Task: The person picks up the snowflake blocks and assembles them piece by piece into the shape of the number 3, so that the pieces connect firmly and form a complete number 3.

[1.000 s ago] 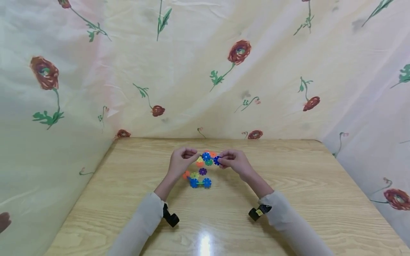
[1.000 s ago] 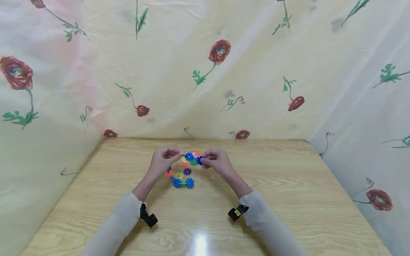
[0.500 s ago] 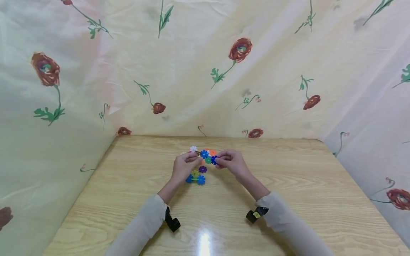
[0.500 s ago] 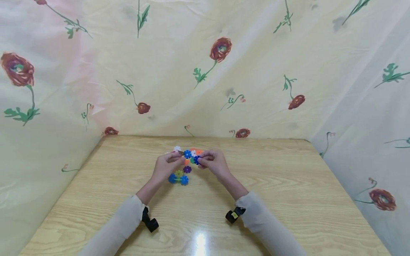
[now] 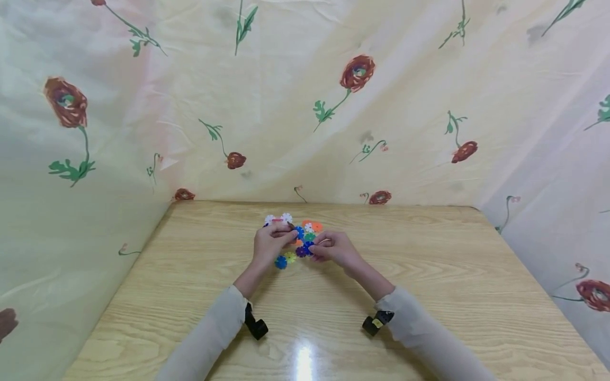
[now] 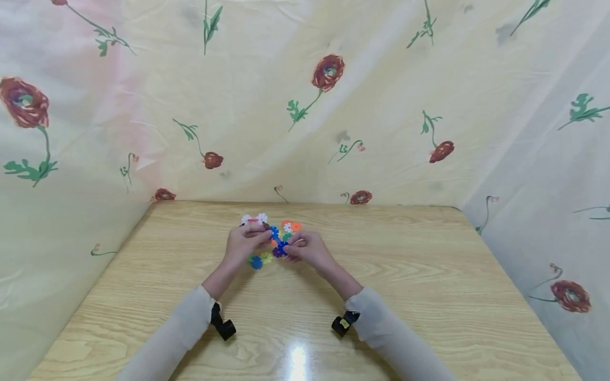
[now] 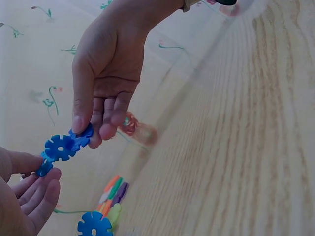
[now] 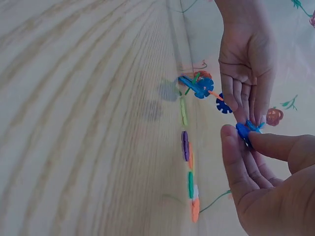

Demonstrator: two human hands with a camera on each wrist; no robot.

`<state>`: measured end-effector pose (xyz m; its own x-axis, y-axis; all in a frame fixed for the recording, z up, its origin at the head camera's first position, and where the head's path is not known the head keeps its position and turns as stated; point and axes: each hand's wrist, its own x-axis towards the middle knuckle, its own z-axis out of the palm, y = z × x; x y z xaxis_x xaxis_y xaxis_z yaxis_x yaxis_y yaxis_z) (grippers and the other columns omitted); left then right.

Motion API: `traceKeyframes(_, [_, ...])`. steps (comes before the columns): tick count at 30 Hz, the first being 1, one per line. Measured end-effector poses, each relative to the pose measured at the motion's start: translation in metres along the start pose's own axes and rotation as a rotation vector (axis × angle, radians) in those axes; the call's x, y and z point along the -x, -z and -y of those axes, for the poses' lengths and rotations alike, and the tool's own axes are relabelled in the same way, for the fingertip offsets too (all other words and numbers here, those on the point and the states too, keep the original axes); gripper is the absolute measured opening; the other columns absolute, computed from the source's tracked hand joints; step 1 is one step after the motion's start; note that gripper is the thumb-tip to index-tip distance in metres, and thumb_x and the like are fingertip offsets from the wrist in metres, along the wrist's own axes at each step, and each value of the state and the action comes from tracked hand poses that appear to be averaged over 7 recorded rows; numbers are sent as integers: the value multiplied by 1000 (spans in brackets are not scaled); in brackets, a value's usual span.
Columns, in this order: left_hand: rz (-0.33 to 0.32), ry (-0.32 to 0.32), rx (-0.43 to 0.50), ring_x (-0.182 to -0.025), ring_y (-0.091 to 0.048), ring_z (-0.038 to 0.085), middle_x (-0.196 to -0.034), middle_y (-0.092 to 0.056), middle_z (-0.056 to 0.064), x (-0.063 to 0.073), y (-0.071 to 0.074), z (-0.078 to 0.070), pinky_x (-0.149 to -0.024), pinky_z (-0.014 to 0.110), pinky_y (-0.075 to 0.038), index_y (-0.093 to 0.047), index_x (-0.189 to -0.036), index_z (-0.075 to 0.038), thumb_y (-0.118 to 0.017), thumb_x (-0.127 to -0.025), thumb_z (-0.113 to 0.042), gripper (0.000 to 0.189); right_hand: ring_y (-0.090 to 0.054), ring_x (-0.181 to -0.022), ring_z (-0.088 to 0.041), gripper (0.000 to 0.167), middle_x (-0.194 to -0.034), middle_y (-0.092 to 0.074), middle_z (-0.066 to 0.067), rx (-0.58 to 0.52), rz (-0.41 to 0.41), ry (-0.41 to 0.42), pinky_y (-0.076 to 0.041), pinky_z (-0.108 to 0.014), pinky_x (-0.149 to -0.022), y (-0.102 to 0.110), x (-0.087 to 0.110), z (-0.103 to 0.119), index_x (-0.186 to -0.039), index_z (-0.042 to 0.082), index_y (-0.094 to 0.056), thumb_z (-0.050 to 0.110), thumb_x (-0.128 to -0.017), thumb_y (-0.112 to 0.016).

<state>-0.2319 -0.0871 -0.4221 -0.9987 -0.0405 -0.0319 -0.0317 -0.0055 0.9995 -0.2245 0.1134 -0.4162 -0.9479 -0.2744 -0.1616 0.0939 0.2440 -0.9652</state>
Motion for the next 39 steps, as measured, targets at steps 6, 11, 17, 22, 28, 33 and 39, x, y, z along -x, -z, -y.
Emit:
traceKeyframes(6, [28,-8,-64,-70,-74,12,-91,-77,17,-9,3,-2,-70,34,-64,-74,-98,5,-81,-85,-3,17,-73,-75,-19,16,-95,-74,-26,54,10,-16,-64,-42,-77,-2,-2,2,-101,-7,-68,7,-94,-72])
traceKeyframes(11, [63,-1,-82,-70,-73,12,-89,-76,16,-16,4,-5,-74,38,-64,-75,-97,4,-83,-83,-4,18,-73,-74,-20,18,-90,-76,-19,81,24,-17,-64,-43,-75,-3,-5,2,-101,-7,-69,9,-93,-74])
traceKeyframes(17, [116,31,-124,-71,-72,13,-92,-77,16,-25,5,-9,-86,54,-61,-77,-98,1,-84,-83,-7,17,-74,-79,-30,22,-92,-76,-23,123,44,-53,-63,-48,-78,-3,-9,4,-104,-7,-71,12,-93,-74])
traceKeyframes(22, [133,22,-186,-73,-72,12,-93,-77,14,-32,9,-10,-84,52,-62,-77,-99,0,-83,-84,-7,18,-75,-80,-28,23,-92,-77,-18,139,50,-79,-63,-44,-78,-1,-11,3,-105,-6,-73,13,-92,-76])
traceKeyframes(28, [151,20,-222,-74,-73,13,-94,-78,15,-41,13,-10,-84,51,-62,-77,-101,1,-83,-84,-7,19,-75,-80,-24,21,-90,-78,-13,152,62,-100,-63,-40,-76,2,-12,4,-105,-3,-74,14,-92,-76])
traceKeyframes(33, [155,33,-262,-72,-73,12,-94,-78,15,-48,15,-11,-83,49,-62,-77,-100,0,-83,-84,-7,19,-74,-83,-25,21,-93,-77,-13,163,48,-100,-62,-41,-78,10,-16,4,-108,0,-74,14,-93,-75])
traceKeyframes(39, [168,6,-311,-71,-72,12,-92,-78,16,-54,16,-12,-81,48,-63,-77,-99,1,-83,-83,-4,17,-72,-85,-34,23,-96,-75,-20,235,80,-19,-61,-42,-74,22,-26,4,-111,-4,-70,11,-94,-73])
